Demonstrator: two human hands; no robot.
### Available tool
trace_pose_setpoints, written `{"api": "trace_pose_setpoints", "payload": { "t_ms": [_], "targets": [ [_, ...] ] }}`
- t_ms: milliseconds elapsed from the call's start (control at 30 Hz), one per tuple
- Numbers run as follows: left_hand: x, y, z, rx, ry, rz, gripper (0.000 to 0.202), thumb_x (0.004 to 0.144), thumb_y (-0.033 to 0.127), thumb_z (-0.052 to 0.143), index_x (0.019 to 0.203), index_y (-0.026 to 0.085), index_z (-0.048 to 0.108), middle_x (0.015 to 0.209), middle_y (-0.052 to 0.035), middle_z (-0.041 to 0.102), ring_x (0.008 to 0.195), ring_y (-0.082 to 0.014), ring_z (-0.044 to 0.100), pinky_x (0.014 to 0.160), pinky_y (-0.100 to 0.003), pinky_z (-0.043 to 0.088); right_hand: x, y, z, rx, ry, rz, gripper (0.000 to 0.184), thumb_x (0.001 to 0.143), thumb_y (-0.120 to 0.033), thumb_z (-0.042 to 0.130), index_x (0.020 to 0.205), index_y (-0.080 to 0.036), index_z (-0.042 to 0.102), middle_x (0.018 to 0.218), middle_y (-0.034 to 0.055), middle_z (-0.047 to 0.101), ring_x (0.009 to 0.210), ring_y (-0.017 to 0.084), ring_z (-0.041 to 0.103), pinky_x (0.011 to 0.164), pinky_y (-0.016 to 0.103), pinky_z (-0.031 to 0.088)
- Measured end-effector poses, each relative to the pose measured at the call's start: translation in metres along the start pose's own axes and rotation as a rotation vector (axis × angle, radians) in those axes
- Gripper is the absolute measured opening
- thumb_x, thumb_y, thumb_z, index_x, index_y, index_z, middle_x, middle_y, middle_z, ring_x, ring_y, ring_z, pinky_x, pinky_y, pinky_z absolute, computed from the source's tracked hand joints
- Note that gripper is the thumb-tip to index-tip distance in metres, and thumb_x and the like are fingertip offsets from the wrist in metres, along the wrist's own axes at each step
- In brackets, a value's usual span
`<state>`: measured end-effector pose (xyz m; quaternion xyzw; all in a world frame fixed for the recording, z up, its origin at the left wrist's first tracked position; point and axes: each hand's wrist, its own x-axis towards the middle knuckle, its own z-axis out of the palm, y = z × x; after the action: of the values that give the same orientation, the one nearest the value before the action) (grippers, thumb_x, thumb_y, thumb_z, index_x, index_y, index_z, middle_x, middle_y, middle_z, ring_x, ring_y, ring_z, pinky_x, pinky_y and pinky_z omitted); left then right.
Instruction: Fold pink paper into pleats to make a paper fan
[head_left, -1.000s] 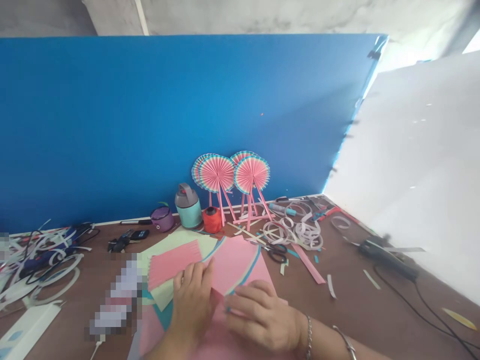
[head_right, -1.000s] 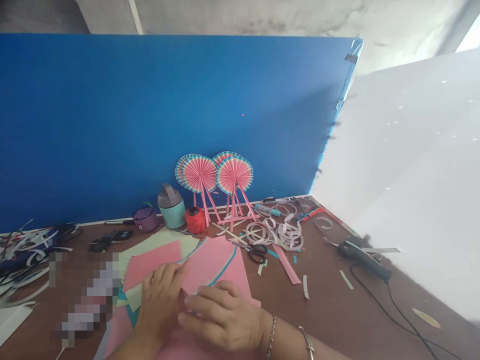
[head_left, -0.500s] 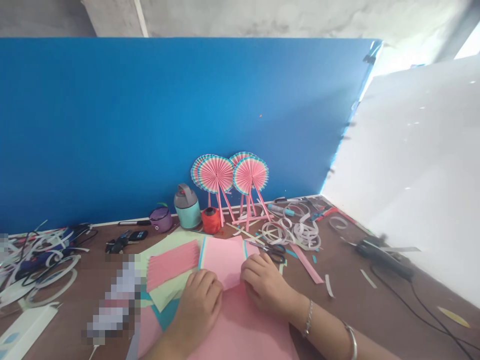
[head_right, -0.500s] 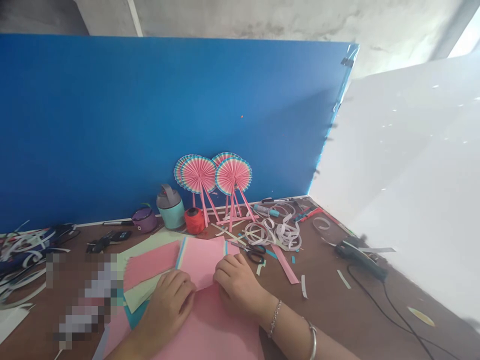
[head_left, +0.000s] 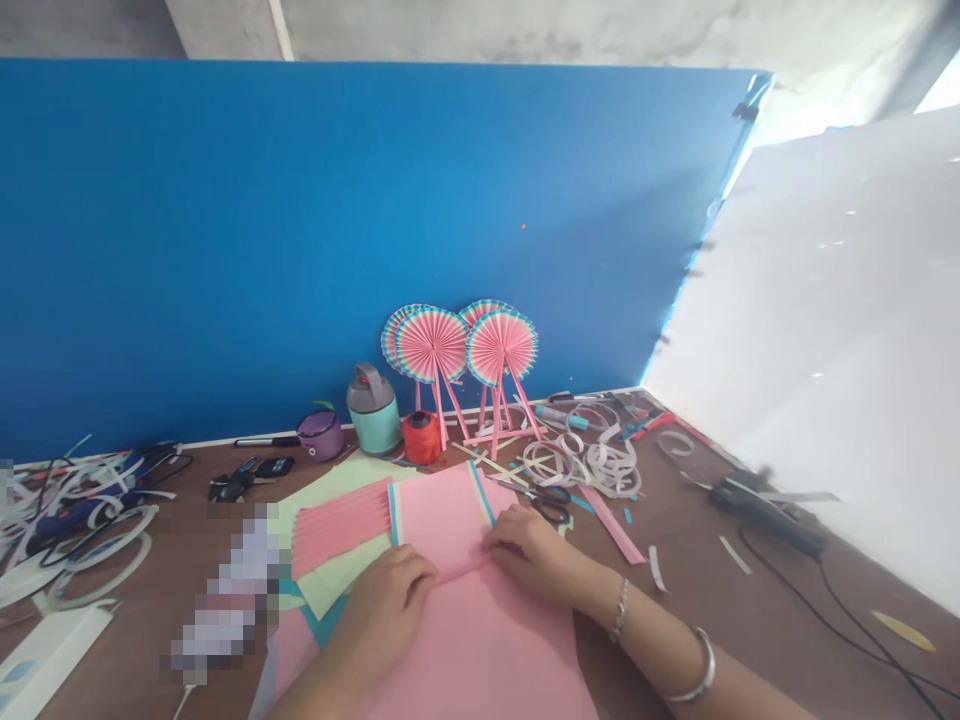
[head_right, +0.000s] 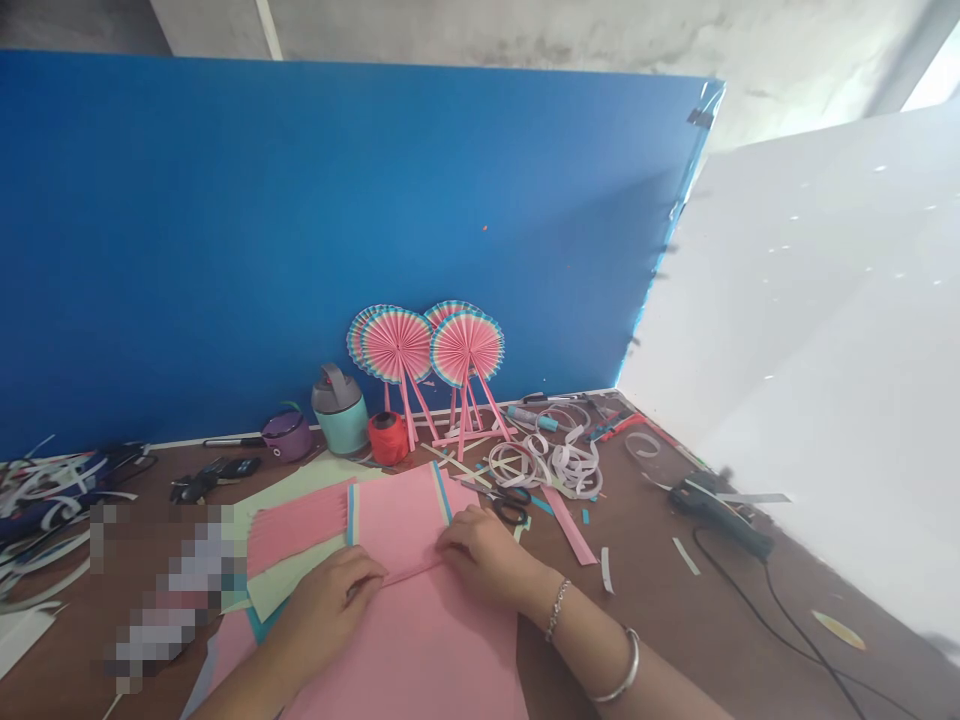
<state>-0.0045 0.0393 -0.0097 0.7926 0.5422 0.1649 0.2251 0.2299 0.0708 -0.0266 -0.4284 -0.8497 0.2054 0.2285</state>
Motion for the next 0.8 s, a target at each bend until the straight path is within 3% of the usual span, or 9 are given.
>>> {"api": "trace_pose_setpoints", "payload": {
  "t_ms": [100, 233, 467, 800],
  "targets": [
    [0.001, -0.002, 0.000, -0.039, 0.015, -0.062, 0.022, 0.082, 0.013, 0.041, 0.077, 0.021, 0.061, 0.084, -0.0023, 0.065, 0.083, -0.0173, 0.059, 0.074, -0.028, 0.041, 0.000, -0.003, -0.002, 0.014, 0.021, 0.084, 0.016, 0.077, -0.006, 0.050, 0.083, -0.017, 0.061, 0.077, 0.0037, 0.063, 0.075, 0.017, 0.052, 0.070, 0.027, 0.037],
    [0.002, -0.006, 0.003, -0.029, 0.027, -0.074, 0.020, 0.081, 0.013, 0.040, 0.075, 0.021, 0.057, 0.083, -0.0023, 0.062, 0.080, -0.0174, 0.058, 0.072, -0.028, 0.040, 0.001, -0.001, -0.002, 0.010, 0.014, 0.062, 0.016, 0.078, -0.007, 0.050, 0.075, -0.017, 0.061, 0.076, 0.0036, 0.062, 0.077, 0.017, 0.052, 0.073, 0.029, 0.037],
    [0.002, -0.009, 0.006, 0.003, 0.031, -0.074, 0.021, 0.083, 0.015, 0.040, 0.077, 0.021, 0.059, 0.085, -0.0037, 0.063, 0.085, -0.0199, 0.056, 0.079, -0.032, 0.038, 0.003, 0.003, 0.001, 0.003, 0.052, 0.167, 0.009, 0.082, -0.018, 0.051, 0.082, -0.018, 0.061, 0.073, 0.0023, 0.060, 0.075, 0.017, 0.051, 0.069, 0.027, 0.035],
    [0.006, -0.014, 0.010, -0.011, 0.028, -0.104, 0.023, 0.084, 0.013, 0.036, 0.079, 0.020, 0.058, 0.087, -0.0042, 0.061, 0.083, -0.0179, 0.057, 0.075, -0.030, 0.040, 0.007, 0.008, 0.005, 0.069, 0.058, 0.250, 0.006, 0.077, -0.017, 0.054, 0.078, -0.018, 0.061, 0.067, 0.0003, 0.060, 0.067, 0.015, 0.052, 0.062, 0.024, 0.034]
  ]
}}
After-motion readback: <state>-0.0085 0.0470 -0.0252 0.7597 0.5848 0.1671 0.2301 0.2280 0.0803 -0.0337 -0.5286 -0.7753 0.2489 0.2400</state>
